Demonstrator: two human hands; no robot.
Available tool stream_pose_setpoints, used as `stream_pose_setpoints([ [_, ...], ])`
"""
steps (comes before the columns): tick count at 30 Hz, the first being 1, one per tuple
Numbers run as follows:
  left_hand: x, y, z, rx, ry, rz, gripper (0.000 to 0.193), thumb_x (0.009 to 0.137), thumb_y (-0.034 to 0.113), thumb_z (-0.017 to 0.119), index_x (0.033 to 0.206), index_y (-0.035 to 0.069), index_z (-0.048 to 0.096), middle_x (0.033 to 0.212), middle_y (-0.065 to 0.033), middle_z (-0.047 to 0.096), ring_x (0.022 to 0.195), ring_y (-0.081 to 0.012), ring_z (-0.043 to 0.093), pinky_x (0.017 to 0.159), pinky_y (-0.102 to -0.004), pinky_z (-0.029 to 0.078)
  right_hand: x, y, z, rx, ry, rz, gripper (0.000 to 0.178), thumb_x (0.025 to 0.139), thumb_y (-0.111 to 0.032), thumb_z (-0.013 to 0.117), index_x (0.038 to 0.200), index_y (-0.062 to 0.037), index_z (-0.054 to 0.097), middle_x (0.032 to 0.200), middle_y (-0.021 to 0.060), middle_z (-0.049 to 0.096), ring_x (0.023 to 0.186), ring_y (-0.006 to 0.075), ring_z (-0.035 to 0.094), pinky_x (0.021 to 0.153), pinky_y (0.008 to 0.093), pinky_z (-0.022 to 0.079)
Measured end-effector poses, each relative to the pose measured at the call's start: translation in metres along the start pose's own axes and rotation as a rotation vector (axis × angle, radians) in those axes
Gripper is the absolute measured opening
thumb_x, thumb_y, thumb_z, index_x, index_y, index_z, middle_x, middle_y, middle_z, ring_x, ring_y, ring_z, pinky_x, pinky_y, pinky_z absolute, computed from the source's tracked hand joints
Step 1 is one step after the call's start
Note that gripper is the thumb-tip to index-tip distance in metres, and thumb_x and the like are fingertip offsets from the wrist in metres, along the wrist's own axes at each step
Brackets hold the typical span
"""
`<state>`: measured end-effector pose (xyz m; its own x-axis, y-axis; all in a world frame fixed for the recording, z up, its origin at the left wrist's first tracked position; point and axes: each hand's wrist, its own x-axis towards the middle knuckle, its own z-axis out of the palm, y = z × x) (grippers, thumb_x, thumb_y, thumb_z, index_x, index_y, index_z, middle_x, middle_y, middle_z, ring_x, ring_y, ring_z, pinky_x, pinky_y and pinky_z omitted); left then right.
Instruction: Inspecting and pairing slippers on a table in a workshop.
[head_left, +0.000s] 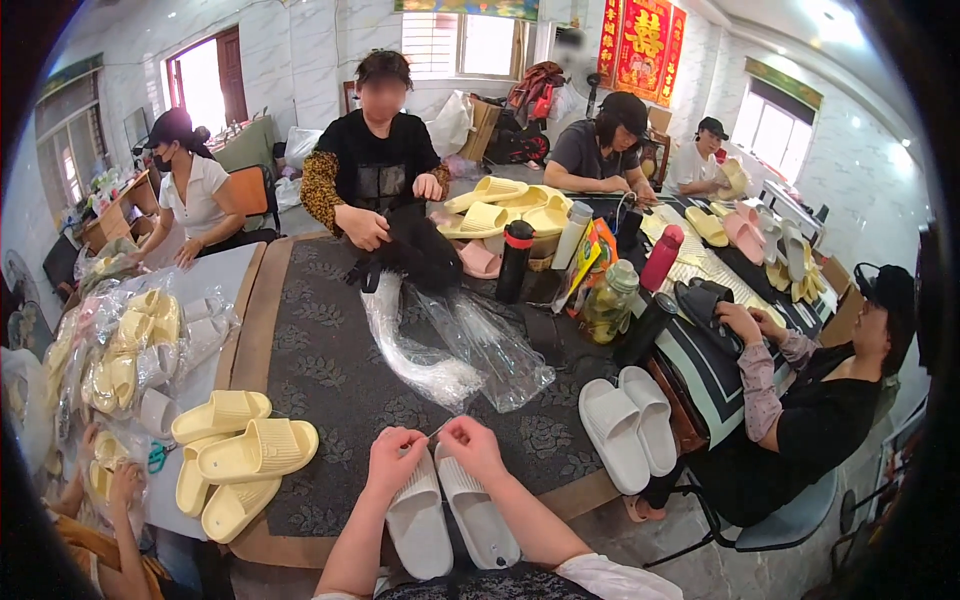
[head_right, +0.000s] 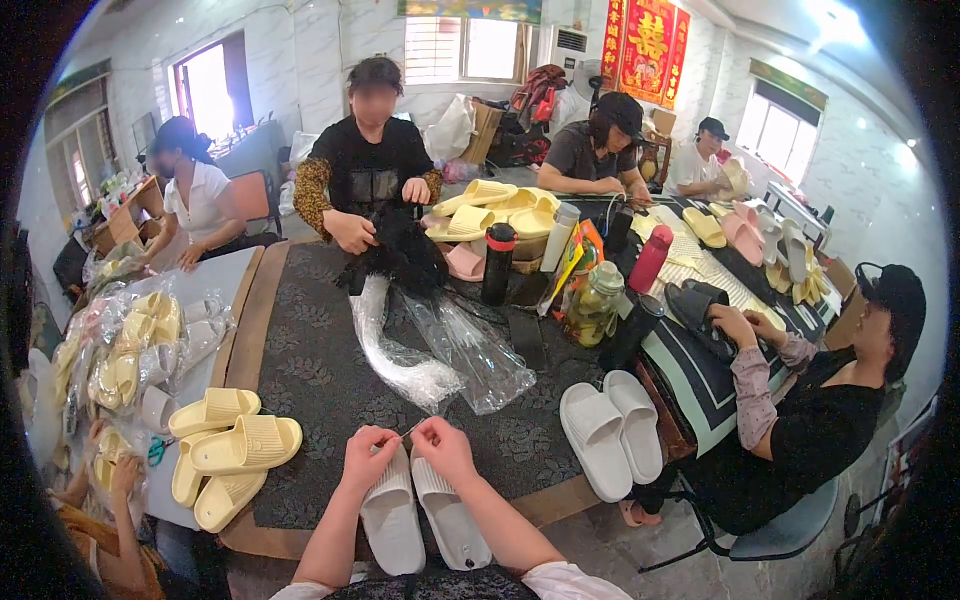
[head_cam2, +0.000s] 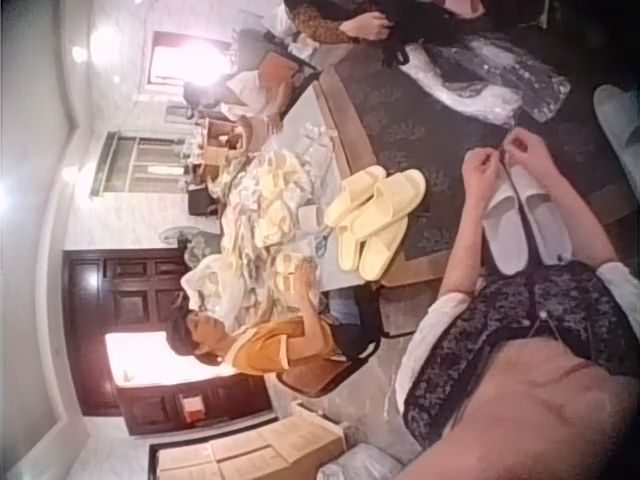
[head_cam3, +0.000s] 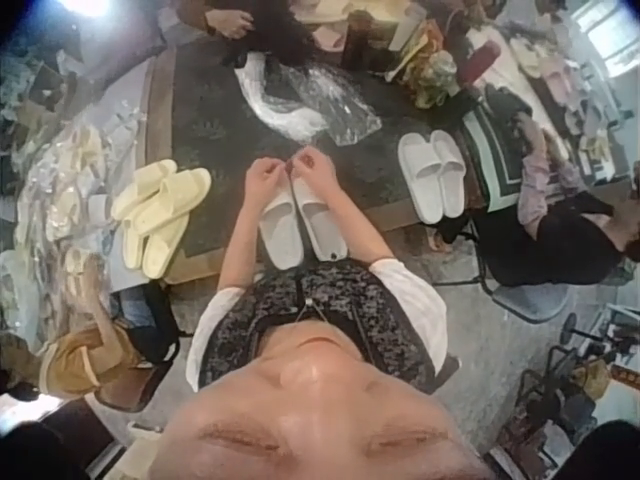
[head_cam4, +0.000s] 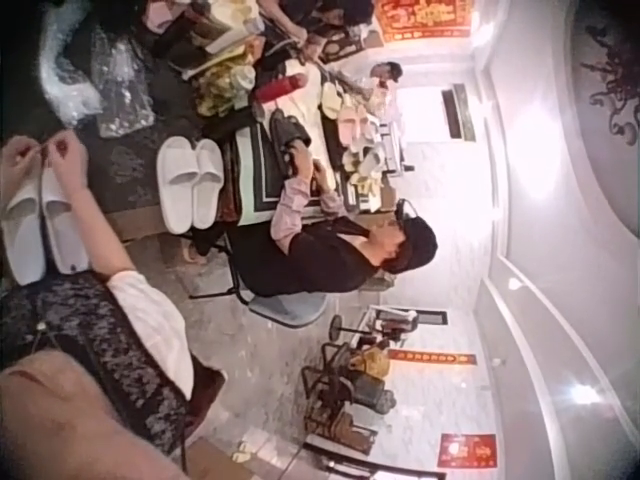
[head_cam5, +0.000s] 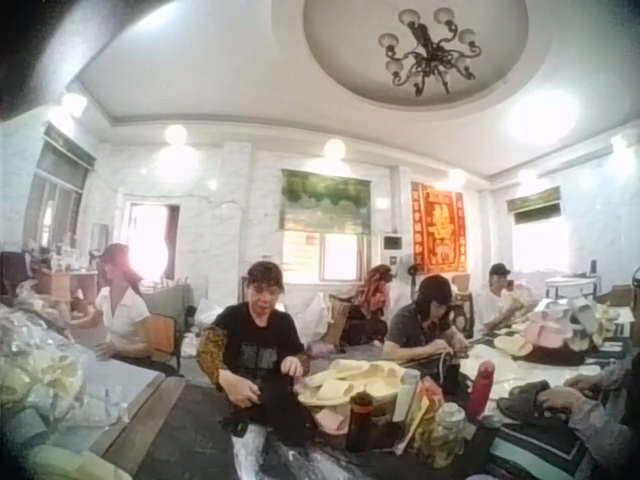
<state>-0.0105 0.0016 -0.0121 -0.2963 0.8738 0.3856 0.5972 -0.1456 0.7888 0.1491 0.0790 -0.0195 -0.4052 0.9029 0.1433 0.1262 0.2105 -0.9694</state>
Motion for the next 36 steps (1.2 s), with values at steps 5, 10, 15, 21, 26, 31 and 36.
stream_pose_setpoints([
  [5,0.000,0.000,-0.001,-0.004,-0.009,-0.031,0.012,0.078,0.014,0.071,0.085,0.004,0.071,0.078,-0.0082,0.067,0.073,-0.0215,0.062,0.070,-0.0340,0.049,-0.001,-0.003,-0.002,-0.036,-0.057,0.002,0.015,0.083,-0.020,0.070,0.088,-0.0065,0.065,0.071,0.0010,0.064,0.061,0.0093,0.056,0.058,0.0257,0.046],
  [10,-0.001,0.002,-0.002,-0.010,0.013,-0.003,0.012,0.078,0.014,0.072,0.085,0.004,0.071,0.076,-0.0080,0.066,0.074,-0.0206,0.061,0.070,-0.0338,0.049,-0.002,-0.008,0.001,0.045,0.003,-0.037,0.014,0.083,-0.018,0.071,0.089,-0.0063,0.065,0.072,0.0004,0.064,0.063,0.0078,0.056,0.059,0.0253,0.046],
  [15,-0.001,0.004,-0.001,-0.032,-0.001,-0.027,0.011,0.078,0.013,0.072,0.084,0.004,0.070,0.075,-0.0070,0.064,0.072,-0.0194,0.060,0.069,-0.0329,0.049,-0.001,-0.006,-0.003,-0.008,-0.081,-0.005,0.014,0.083,-0.017,0.070,0.088,-0.0050,0.065,0.071,-0.0002,0.063,0.063,0.0073,0.055,0.059,0.0245,0.045],
  [21,-0.001,0.003,0.001,-0.033,0.030,-0.041,0.010,0.078,0.012,0.072,0.084,0.004,0.070,0.074,-0.0070,0.064,0.072,-0.0192,0.060,0.068,-0.0327,0.048,0.001,0.005,-0.001,0.045,-0.003,-0.017,0.016,0.083,-0.019,0.070,0.090,-0.0059,0.065,0.070,-0.0008,0.061,0.061,0.0069,0.053,0.058,0.0243,0.044],
  [26,-0.002,0.000,-0.003,-0.010,0.017,-0.020,0.011,0.078,0.014,0.072,0.083,0.005,0.071,0.073,-0.0068,0.064,0.071,-0.0192,0.060,0.067,-0.0327,0.048,-0.002,-0.016,-0.001,-0.101,-0.196,-0.035,0.012,0.084,-0.016,0.069,0.087,-0.0050,0.065,0.070,-0.0020,0.062,0.061,0.0050,0.052,0.057,0.0224,0.043],
  [31,0.000,0.006,-0.001,0.008,0.021,-0.023,0.012,0.078,0.014,0.072,0.083,0.004,0.071,0.074,-0.0064,0.064,0.070,-0.0193,0.060,0.067,-0.0326,0.048,0.002,0.005,0.000,0.062,0.010,-0.019,0.015,0.083,-0.021,0.070,0.090,-0.0080,0.067,0.070,-0.0014,0.062,0.060,0.0067,0.052,0.057,0.0243,0.044],
  [36,-0.001,0.002,-0.002,-0.037,-0.008,-0.040,0.009,0.078,0.014,0.070,0.083,0.006,0.071,0.076,-0.0076,0.066,0.073,-0.0226,0.061,0.068,-0.0348,0.048,-0.001,-0.012,-0.002,-0.149,-0.201,-0.028,0.014,0.084,-0.018,0.070,0.087,-0.0057,0.066,0.075,-0.0010,0.063,0.062,0.0063,0.052,0.058,0.0239,0.044],
])
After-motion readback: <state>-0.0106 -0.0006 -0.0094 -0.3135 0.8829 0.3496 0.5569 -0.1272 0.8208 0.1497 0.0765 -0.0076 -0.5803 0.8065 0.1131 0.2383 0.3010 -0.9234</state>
